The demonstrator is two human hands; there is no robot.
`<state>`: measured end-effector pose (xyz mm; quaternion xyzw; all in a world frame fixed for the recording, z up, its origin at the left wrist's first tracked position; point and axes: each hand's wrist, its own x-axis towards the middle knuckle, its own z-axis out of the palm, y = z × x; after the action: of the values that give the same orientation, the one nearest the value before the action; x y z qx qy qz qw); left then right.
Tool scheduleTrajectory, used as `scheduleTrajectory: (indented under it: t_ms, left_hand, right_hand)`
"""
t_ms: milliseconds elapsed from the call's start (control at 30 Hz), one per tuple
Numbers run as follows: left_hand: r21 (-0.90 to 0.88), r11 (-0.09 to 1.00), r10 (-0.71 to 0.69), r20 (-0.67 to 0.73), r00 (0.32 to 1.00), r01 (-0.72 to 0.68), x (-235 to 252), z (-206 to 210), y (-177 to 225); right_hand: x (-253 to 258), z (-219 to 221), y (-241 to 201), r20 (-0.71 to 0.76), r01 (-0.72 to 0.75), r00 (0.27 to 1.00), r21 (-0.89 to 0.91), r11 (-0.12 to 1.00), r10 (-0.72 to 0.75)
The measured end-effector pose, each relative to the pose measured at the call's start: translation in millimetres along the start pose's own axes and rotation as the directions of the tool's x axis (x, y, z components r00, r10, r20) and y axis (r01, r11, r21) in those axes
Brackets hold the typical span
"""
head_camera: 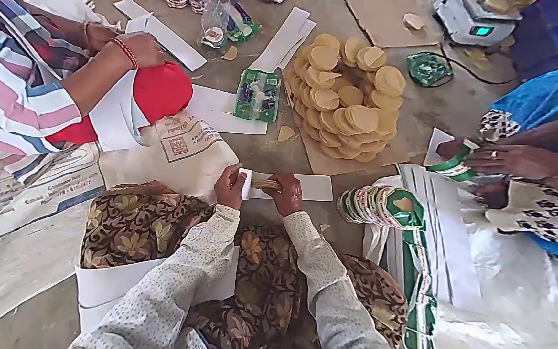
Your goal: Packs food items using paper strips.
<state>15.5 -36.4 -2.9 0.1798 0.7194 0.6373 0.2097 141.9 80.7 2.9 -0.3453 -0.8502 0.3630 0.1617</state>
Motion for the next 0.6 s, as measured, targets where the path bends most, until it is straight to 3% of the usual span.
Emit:
scheduleTrajectory:
  t_ms: [200, 300, 467, 600]
  left_hand:
    - [-0.062, 0.970, 0.244, 0.320, 0.915, -0.237, -4, 18, 1]
    - [0.029, 0.918, 0.351, 0.402, 0.846, -0.395, 1, 22, -4]
    - [0.105, 0.884, 0.334, 0.543, 0.771, -0.456, 16, 20, 1]
    - [0.038, 0.864, 0.327, 0.716, 0.617, -0.502, 46, 7, 1]
  right_hand:
    - [-9, -3, 11, -0.128, -0.125, 0.981, 0.140, 0.982, 0.143]
    - [-12, -1, 16, -0.154, -0.141, 0.974, 0.164, 0.976, 0.167]
    - [-16, 0, 19, -0.194, -0.132, 0.967, 0.174, 0.976, 0.166]
    - [-16, -1, 24, -0.159, -0.181, 0.961, 0.253, 0.950, 0.225]
